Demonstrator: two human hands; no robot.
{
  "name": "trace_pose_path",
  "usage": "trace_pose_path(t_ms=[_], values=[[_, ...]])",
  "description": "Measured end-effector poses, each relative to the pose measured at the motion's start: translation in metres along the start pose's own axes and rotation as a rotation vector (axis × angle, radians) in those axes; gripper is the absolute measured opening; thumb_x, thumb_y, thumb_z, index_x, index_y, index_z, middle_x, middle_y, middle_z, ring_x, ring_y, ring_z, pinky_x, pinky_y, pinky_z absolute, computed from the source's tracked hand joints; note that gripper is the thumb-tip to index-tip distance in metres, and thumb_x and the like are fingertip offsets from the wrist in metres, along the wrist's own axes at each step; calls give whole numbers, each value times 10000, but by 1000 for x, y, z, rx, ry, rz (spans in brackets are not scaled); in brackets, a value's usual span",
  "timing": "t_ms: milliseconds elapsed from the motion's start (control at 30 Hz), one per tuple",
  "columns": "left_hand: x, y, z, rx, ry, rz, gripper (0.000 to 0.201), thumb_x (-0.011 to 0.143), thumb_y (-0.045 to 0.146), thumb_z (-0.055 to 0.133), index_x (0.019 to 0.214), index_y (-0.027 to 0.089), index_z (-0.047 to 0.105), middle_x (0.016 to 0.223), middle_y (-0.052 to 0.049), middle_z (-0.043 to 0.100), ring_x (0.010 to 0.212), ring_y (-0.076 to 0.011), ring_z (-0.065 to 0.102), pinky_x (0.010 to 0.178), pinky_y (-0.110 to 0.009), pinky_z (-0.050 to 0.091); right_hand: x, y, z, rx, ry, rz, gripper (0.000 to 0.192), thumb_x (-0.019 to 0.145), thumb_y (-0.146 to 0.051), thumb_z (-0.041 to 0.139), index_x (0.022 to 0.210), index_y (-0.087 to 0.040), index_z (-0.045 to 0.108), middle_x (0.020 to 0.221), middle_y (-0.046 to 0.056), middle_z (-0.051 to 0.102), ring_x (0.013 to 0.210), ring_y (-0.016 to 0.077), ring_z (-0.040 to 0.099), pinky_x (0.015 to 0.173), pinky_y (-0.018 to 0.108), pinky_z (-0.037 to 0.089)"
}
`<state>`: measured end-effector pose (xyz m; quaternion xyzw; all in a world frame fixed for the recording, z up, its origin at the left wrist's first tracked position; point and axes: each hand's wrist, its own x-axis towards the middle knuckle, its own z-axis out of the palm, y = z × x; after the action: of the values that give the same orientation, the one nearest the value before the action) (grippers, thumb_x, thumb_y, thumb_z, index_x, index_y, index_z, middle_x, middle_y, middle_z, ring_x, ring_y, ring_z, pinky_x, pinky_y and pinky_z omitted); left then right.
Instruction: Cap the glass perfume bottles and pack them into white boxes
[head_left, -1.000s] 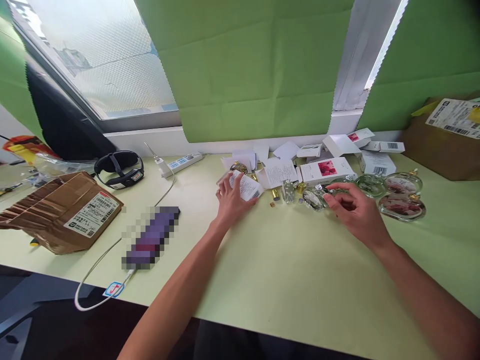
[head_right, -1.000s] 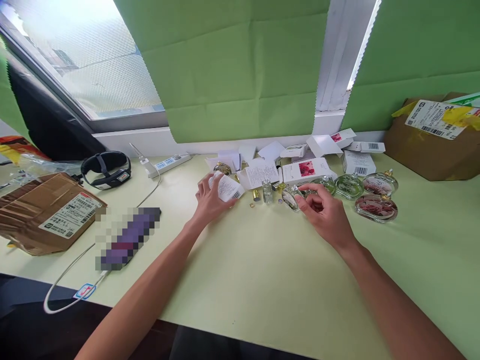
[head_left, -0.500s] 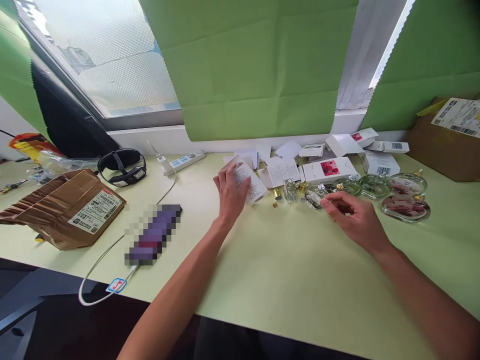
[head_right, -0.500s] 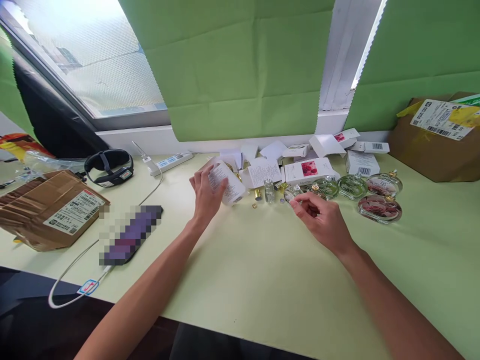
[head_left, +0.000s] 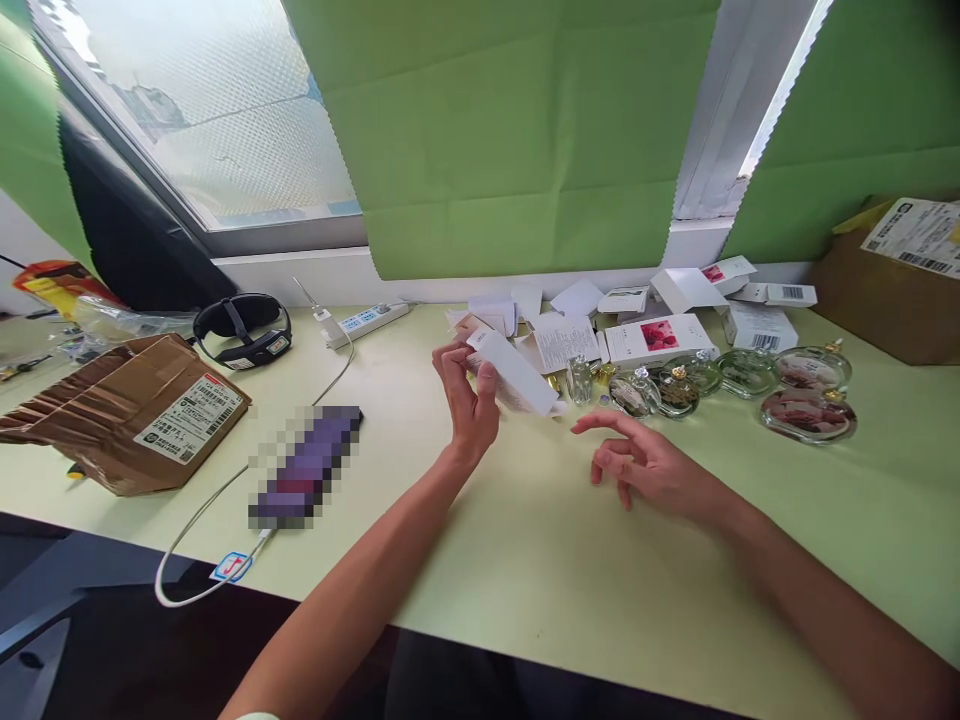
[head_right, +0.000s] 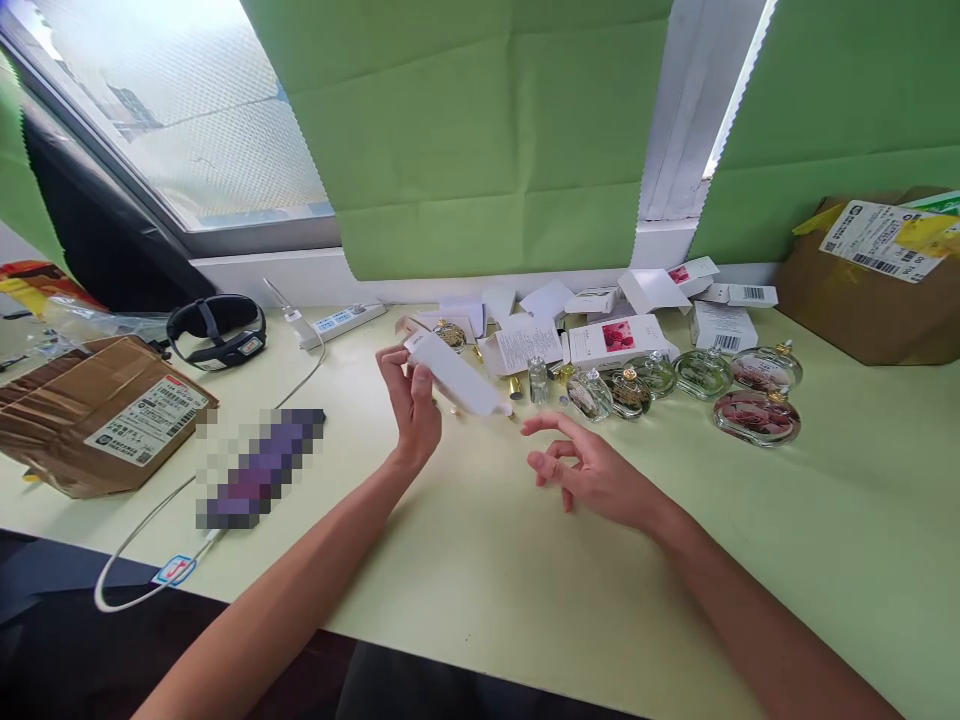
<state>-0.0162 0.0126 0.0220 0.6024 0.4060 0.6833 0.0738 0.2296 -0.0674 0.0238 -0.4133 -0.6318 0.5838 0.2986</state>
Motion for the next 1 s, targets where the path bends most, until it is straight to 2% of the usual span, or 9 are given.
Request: trace_pose_path(t_ms=[67, 133, 200, 433, 600, 733, 867, 933, 1000], values=[[-4, 3, 3, -92, -29, 2, 322, 966, 564, 441, 976, 244, 407, 1099, -58, 420, 990, -189, 489, 792, -321, 432, 2, 4, 5, 83, -49, -8, 475, 933, -490, 602, 1359, -319, 480, 1197, 103, 623, 930, 227, 674, 563, 304, 581], [-9, 8, 6, -163, -66, -21, 295, 979, 538, 431, 976, 244, 400, 1107, -58, 417, 975, -181, 496, 764, -305, 433, 4, 8, 10, 223, -92, -34, 530, 938, -471, 603, 1417, -359, 406, 1484, 117, 443, 1041, 258, 664, 560, 333, 607], [-16, 14, 10, -183, -114, -38, 286, 986, 526, 419, 979, 241, 405, 1106, -62, 428, 962, -179, 495, 755, -302, 435, 6, 10, 14, 369, -127, -40, 594, 953, -455, 586, 1472, -388, 306, 1599, 106, 287, 1146, 289, 631, 593, 368, 630], [-38, 26, 16, -150, -280, 31, 320, 982, 552, 376, 1023, 239, 425, 1133, -84, 448, 1084, -225, 489, 861, -372, 464, 8, 12, 14, 535, -192, -23, 683, 931, -368, 647, 1504, -348, 277, 1506, 123, 426, 1192, 290, 608, 802, 441, 618], [-35, 23, 15, -115, -275, 65, 352, 972, 579, 359, 975, 237, 439, 1107, -83, 459, 1066, -236, 492, 912, -414, 451, 9, 12, 1, 418, -35, -72, 665, 877, -410, 698, 1450, -339, 370, 1453, 111, 423, 1180, 296, 605, 883, 483, 598], [-26, 21, 14, -107, -60, 85, 357, 939, 579, 427, 1058, 243, 441, 1099, -75, 444, 1068, -238, 474, 944, -421, 424, 6, 7, -12, 193, 155, -101, 726, 820, -438, 747, 1443, -385, 377, 1495, 85, 382, 1219, 310, 583, 917, 468, 586], [-5, 20, 6, -69, 162, 109, 292, 933, 518, 477, 1018, 240, 450, 1016, -52, 438, 979, -213, 469, 907, -394, 420, -3, -2, -22, -83, 195, -5, 858, 779, -464, 782, 1476, -450, 282, 1465, 68, 456, 1212, 312, 593, 934, 457, 580], [5, 22, 2, -39, 93, 187, 254, 938, 480, 498, 998, 236, 456, 978, -47, 463, 947, -206, 484, 875, -386, 434, -6, -6, -25, -221, 195, 3, 877, 751, -480, 800, 1467, -460, 295, 1498, 57, 400, 1225, 315, 583, 957, 450, 572], [9, 26, -2, -12, -162, 265, 225, 946, 442, 512, 1008, 229, 473, 962, -50, 514, 939, -203, 520, 850, -376, 460, -8, -8, -26, -299, 159, -22, 865, 740, -484, 805, 1455, -454, 319, 1526, 47, 332, 1245, 314, 569, 971, 429, 569]])
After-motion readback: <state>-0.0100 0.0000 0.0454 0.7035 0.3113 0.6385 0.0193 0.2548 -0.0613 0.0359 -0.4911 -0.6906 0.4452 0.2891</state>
